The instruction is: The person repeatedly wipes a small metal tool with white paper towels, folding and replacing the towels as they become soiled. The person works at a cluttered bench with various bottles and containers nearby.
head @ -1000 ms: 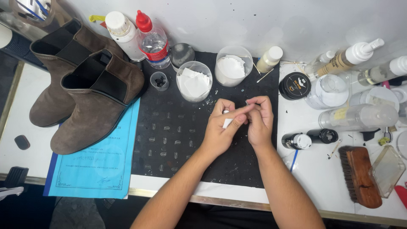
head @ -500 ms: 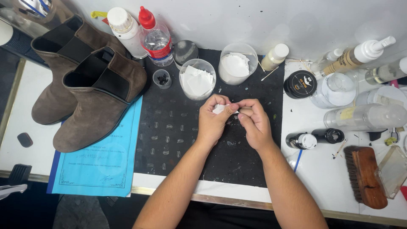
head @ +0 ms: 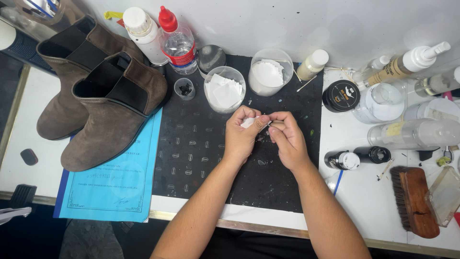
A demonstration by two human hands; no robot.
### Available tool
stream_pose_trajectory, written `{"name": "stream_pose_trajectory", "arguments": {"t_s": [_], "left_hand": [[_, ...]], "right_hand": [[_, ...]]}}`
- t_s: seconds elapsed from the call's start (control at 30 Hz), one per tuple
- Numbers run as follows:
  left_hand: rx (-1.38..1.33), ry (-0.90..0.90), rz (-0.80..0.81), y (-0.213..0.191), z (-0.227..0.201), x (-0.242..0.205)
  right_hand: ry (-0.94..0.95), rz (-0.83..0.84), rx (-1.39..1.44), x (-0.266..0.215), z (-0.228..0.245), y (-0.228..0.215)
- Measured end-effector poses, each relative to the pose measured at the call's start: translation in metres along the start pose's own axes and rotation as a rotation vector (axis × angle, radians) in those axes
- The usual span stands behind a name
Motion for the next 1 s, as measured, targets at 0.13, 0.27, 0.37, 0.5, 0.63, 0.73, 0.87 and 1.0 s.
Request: {"name": "stream_pose_trajectory", "arguments": {"t_s": [0.13,0.27,0.37,0.5,0.63,0.73,0.87,1.0], "left_hand": [[0.124,0.059,0.001,0.005,-0.016,-0.004],[0.448,0.177,-0.009,0.01,-0.041,-0.013],[0.653,0.362,-0.034,0.016,-0.06,-0.025],[0.839,0.608,-0.055,0.027,-0.075,-0.038],[0.968,0.638,-0.042,0.032,-0.073,-0.043],[1.033,0.691,-0.032,0.036,-0.071,-0.046],[1.088,0.737,-0.04,0.041,-0.069,-0.049],[1.121,0.778,-0.04,0.042,-0.068,-0.051]], "right_hand": [[0.0,-0.019,0.078,0.0,-0.008,-0.004],[-0.004,-0.048,0.074,0.001,-0.01,-0.01],[0.014,-0.078,0.049,0.002,-0.011,-0.01],[0.006,-0.114,0.01,0.003,-0.01,-0.011],[0.009,-0.132,-0.014,0.001,-0.012,-0.008],[-0.002,-0.15,-0.003,0.001,-0.01,-0.006],[0.008,-0.173,0.102,0.001,-0.009,-0.003],[0.081,-0.218,0.15,-0.001,-0.013,-0.004]]}}
Point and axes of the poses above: each hand's wrist, its own x-axis towards the middle knuckle, its own y-axis out of the palm, z = x × y, the point moved 6 cm from there along x, towards the middle knuckle, and after that the axes turned 2 degrees about -y, right-handed, at the moved point
